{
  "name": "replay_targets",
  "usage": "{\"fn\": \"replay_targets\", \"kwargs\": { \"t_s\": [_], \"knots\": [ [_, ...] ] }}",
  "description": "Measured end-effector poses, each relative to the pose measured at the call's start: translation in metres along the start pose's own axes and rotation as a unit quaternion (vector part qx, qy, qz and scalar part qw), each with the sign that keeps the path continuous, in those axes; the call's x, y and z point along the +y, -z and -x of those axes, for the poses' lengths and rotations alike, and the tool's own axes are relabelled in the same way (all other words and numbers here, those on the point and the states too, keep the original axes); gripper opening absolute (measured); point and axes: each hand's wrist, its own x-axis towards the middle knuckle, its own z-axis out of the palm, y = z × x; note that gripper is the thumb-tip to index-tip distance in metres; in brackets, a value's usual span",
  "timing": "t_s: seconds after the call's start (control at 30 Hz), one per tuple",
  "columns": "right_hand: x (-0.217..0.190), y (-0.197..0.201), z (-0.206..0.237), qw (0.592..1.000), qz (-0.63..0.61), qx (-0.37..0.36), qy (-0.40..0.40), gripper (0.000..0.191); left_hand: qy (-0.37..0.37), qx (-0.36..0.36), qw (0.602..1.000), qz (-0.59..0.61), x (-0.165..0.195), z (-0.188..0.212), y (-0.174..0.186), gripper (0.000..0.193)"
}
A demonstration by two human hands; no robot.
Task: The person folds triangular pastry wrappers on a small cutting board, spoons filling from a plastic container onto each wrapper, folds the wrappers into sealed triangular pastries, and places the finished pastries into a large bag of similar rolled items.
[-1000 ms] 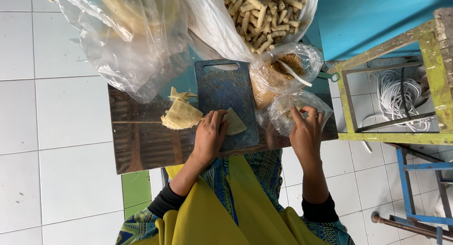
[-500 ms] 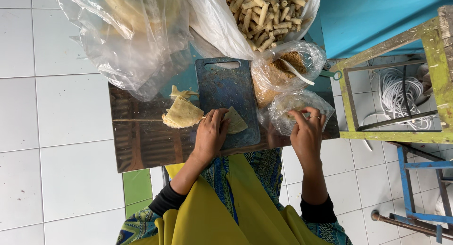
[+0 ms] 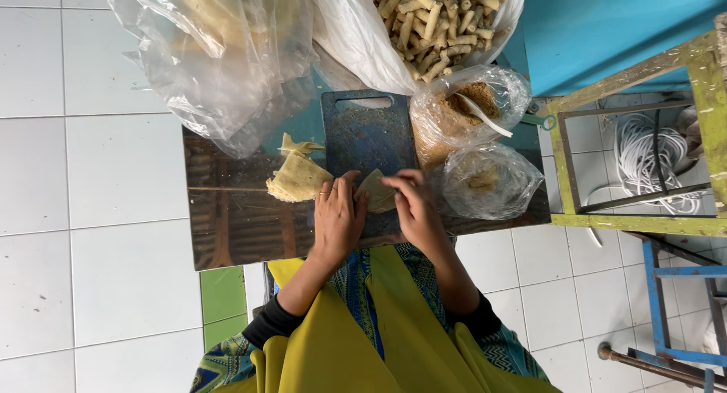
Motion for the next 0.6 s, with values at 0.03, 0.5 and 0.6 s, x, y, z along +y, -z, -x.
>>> {"fn": "replay_targets", "kwargs": {
  "t_s": [0.03, 0.5, 0.6],
  "knots": [
    [-0.002, -0.007, -0.009, 0.999, 0.027, 0.013, 0.023, 0.040, 0.006, -0.005, 1.000, 0.002, 0.000, -0.001, 0.000, 0.034],
    [-0.005, 0.021, -0.031, 0.932, 0.297, -0.038, 0.203, 0.029, -0.011, 0.022, 1.000, 0.018, -0.001, -0.002, 0.000, 0.035],
    [-0.008, 0.020, -0.028, 0.965, 0.221, -0.016, 0.141, 0.048, -0.001, 0.012, 0.999, 0.035, -0.001, -0.003, 0.001, 0.035]
  ]
}}
